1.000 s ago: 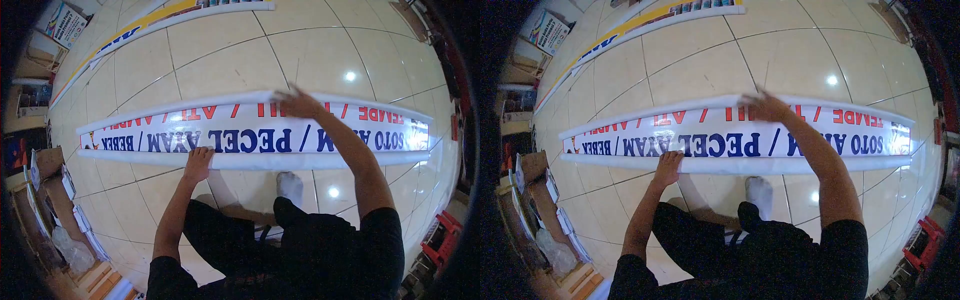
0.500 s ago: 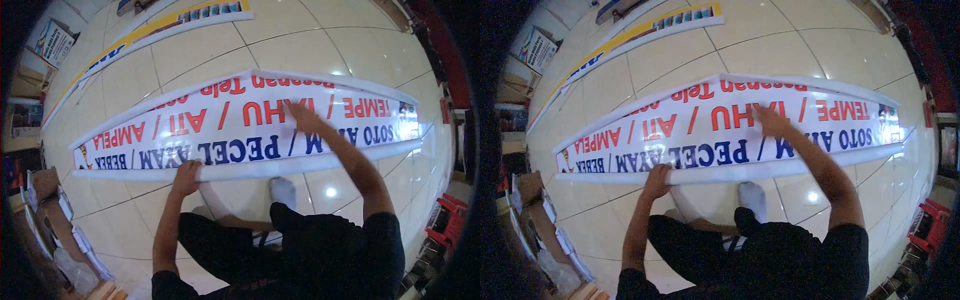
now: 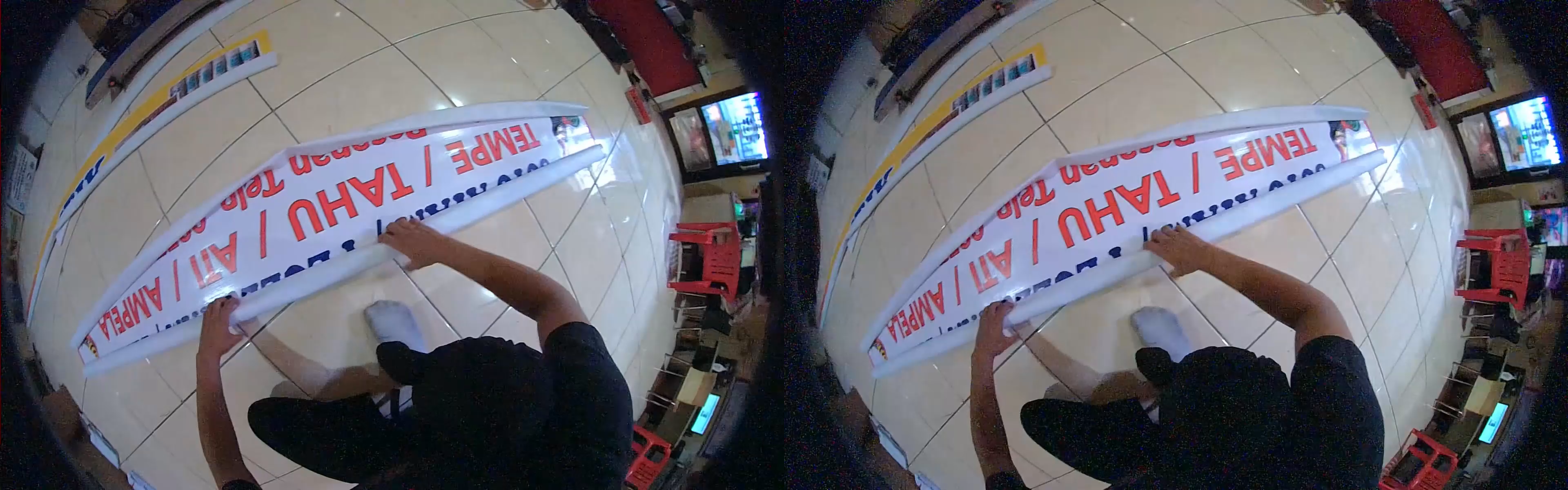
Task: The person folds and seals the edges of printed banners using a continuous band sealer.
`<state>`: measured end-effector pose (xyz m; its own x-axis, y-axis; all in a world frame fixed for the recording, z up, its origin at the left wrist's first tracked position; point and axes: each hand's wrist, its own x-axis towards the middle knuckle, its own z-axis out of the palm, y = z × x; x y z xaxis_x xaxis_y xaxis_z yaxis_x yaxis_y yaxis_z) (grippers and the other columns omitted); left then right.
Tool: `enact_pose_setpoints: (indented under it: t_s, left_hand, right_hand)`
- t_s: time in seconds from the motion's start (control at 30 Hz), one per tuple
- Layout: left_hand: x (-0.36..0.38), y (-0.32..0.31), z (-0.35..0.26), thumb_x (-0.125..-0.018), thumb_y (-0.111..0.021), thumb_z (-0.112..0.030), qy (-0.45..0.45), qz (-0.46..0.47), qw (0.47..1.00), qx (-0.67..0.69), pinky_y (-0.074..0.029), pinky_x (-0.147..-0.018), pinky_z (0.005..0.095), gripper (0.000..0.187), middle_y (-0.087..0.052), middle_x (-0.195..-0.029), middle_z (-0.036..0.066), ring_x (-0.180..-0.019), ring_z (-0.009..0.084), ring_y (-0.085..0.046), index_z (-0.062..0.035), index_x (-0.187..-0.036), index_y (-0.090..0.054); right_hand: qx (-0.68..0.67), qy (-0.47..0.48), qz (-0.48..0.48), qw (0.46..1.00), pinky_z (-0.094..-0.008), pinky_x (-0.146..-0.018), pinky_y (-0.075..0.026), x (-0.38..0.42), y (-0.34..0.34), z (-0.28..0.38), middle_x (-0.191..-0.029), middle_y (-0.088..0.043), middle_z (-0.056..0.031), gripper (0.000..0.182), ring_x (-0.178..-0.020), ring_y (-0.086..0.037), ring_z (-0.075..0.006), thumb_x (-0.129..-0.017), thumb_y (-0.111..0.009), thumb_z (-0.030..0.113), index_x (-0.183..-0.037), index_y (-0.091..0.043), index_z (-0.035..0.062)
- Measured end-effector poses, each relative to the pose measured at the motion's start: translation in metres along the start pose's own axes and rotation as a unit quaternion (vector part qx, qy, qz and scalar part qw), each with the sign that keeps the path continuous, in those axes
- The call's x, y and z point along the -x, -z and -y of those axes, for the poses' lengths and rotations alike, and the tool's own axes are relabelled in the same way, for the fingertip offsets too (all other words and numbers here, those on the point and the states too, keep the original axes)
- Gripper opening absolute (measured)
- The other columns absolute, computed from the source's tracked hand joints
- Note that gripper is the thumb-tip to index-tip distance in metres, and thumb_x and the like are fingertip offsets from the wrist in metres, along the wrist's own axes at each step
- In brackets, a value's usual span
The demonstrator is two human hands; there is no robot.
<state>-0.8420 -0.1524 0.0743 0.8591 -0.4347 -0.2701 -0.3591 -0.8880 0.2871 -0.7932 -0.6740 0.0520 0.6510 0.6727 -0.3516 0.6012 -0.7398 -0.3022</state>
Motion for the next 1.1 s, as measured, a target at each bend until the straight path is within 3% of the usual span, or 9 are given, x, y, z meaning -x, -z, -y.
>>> enact_pose_setpoints:
  t_s: [0.13, 0.27, 0.33, 0.5, 0.7, 0.83, 0.93, 1.03, 1.1]
  left_hand:
    - [-0.023, -0.003, 0.062, -0.056, -0.082, -0.009, 0.115, 0.179, 0.943, 0.255, -0.044, -0.099, 0.0367, 0.065, -0.058, -0.119, 0.012, -0.112, 0.0277, -0.055, -0.0062, -0.117, -0.06]
    - [-0.053, 0.04, 0.037, -0.058, -0.081, -0.008, 0.08, 0.038, 0.959, 0.268, -0.045, -0.098, 0.0371, 0.074, -0.057, -0.121, 0.013, -0.113, 0.0277, -0.055, -0.0058, -0.126, -0.053]
    - [-0.059, 0.044, 0.031, -0.057, -0.083, -0.01, 0.035, 0.129, 0.991, 0.009, -0.045, -0.098, 0.0393, 0.081, -0.056, -0.122, 0.014, -0.113, 0.0294, -0.055, -0.0046, -0.13, -0.048]
    - [-0.064, 0.027, 0.101, -0.057, -0.083, -0.016, 0.107, -0.014, 0.975, 0.194, -0.044, -0.098, 0.0436, 0.079, -0.055, -0.122, 0.017, -0.113, 0.034, -0.053, -0.0043, -0.127, -0.049]
    - [-0.068, -0.003, 0.045, -0.065, -0.078, -0.036, 0.056, -0.045, 0.996, -0.052, -0.041, -0.094, 0.048, 0.068, -0.057, -0.117, 0.02, -0.11, 0.0379, -0.053, -0.0022, -0.119, -0.054]
    - [-0.067, -0.048, -0.064, -0.073, -0.074, -0.041, 0.065, -0.003, 0.989, 0.135, -0.039, -0.096, 0.0486, 0.068, -0.056, -0.118, 0.022, -0.11, 0.0383, -0.053, -0.0026, -0.125, -0.053]
    - [-0.074, -0.042, -0.168, -0.086, -0.06, -0.044, -0.115, 0.042, 0.966, 0.228, -0.032, -0.106, 0.0513, 0.066, -0.044, -0.138, 0.018, -0.129, 0.0363, -0.04, -0.0085, -0.138, -0.04]
    - [-0.074, -0.058, -0.196, -0.092, -0.047, -0.048, -0.165, 0.006, 0.98, 0.108, -0.024, -0.112, 0.0468, 0.062, -0.036, -0.145, 0.017, -0.137, 0.0335, -0.03, -0.0088, -0.139, -0.04]
    - [-0.085, -0.067, -0.171, -0.097, -0.042, -0.043, -0.175, 0.109, 0.977, 0.062, -0.013, -0.116, 0.0488, 0.056, -0.02, -0.155, 0.012, -0.144, 0.0313, -0.012, -0.0158, -0.145, -0.032]
  right_hand:
    - [-0.118, 0.06, 0.152, 0.979, -0.0456, -0.093, -0.045, -0.044, -0.007, -0.043, -0.116, -0.056, -0.0162, 0.067, -0.11, -0.053, -0.0349, -0.071, -0.072, 0.025, -0.13, -0.046, 0.0098]
    - [-0.091, 0.047, 0.028, 0.994, -0.045, -0.093, -0.046, -0.057, 0.036, -0.034, -0.116, -0.056, -0.0161, 0.061, -0.109, -0.055, -0.0356, -0.069, -0.072, 0.018, -0.125, -0.05, 0.0087]
    - [-0.069, 0.045, 0.061, 0.995, -0.0457, -0.094, -0.046, -0.072, 0.027, -0.03, -0.12, -0.054, -0.0156, 0.065, -0.113, -0.053, -0.0355, -0.069, -0.073, 0.02, -0.127, -0.048, 0.0094]
    - [-0.098, -0.011, 0.084, 0.992, -0.0476, -0.096, -0.044, -0.104, 0.068, -0.026, -0.125, -0.052, -0.0163, 0.068, -0.119, -0.049, -0.0359, -0.072, -0.068, 0.018, -0.134, -0.042, 0.008]
    - [-0.001, -0.011, -0.104, 0.995, -0.047, -0.091, -0.045, -0.101, 0.001, -0.016, -0.111, -0.06, -0.0155, 0.058, -0.109, -0.056, -0.0333, -0.069, -0.07, 0.014, -0.123, -0.05, 0.0071]
    - [-0.092, -0.01, -0.199, 0.976, -0.0498, -0.1, -0.032, 0.008, 0.009, -0.064, -0.117, -0.055, -0.0187, 0.051, -0.113, -0.048, -0.0359, -0.076, -0.058, 0.011, -0.127, -0.054, 0.0107]
    - [-0.039, -0.23, -0.188, 0.954, -0.0494, -0.099, -0.032, 0.126, -0.06, -0.198, -0.124, -0.053, -0.0185, 0.059, -0.114, -0.045, -0.0344, -0.079, -0.047, -0.001, -0.137, -0.043, 0.0097]
    - [0.308, -0.26, -0.229, 0.886, -0.0518, -0.097, -0.036, 0.198, -0.059, -0.205, -0.116, -0.055, -0.0182, 0.053, -0.112, -0.047, -0.0366, -0.077, -0.048, -0.002, -0.129, -0.048, 0.009]
    - [0.099, -0.205, -0.082, 0.97, -0.0554, -0.102, -0.032, 0.172, -0.063, -0.168, -0.12, -0.052, -0.0171, 0.049, -0.117, -0.044, -0.0399, -0.071, -0.053, 0.0, -0.119, -0.055, 0.0067]
